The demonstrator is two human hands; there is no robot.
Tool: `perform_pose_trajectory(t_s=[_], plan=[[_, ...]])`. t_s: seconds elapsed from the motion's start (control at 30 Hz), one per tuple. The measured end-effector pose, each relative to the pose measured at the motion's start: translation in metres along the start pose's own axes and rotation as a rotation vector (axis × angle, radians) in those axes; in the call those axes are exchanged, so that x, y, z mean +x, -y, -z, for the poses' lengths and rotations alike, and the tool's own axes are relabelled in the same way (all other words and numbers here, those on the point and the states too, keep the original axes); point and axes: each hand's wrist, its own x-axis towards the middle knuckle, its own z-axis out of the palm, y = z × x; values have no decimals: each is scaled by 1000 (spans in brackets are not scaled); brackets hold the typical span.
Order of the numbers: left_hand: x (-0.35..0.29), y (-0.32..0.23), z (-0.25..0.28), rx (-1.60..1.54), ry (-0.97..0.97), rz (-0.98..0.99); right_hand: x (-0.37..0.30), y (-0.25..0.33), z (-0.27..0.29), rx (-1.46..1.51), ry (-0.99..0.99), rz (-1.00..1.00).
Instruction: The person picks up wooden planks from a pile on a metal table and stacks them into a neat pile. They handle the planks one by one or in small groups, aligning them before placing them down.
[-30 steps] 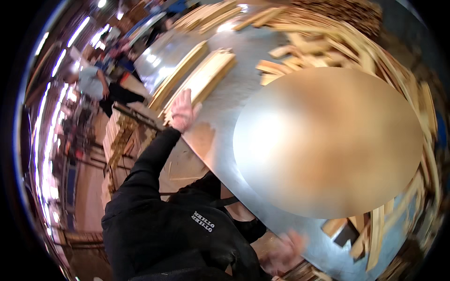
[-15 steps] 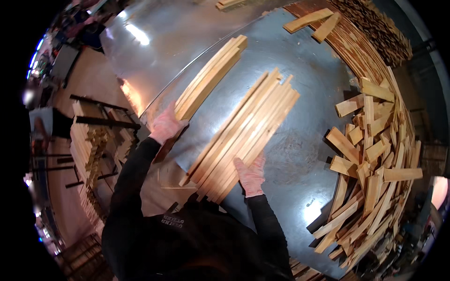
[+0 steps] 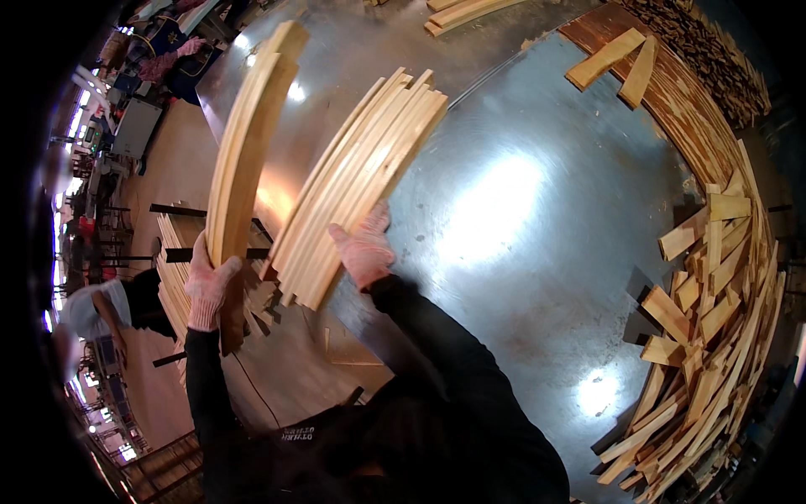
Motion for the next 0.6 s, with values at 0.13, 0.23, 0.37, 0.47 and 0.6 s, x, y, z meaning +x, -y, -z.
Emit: perform_pose_trajectory(t_s=[0.13, 0.23, 0.37, 0.47, 0.6], plan=[[-6, -15, 4, -276, 6, -10, 63, 22, -79, -114, -69, 79], [-8, -32, -10, -372, 13, -20, 111, 52, -96, -91, 166, 89], [13, -28, -46, -95, 18, -139, 173, 53, -57, -90, 429, 201], [13, -43, -86, 162, 65, -166, 103, 39, 43, -42, 68, 159], [-14, -70, -152, 203, 323, -168, -23, -82, 165, -214, -147, 245]])
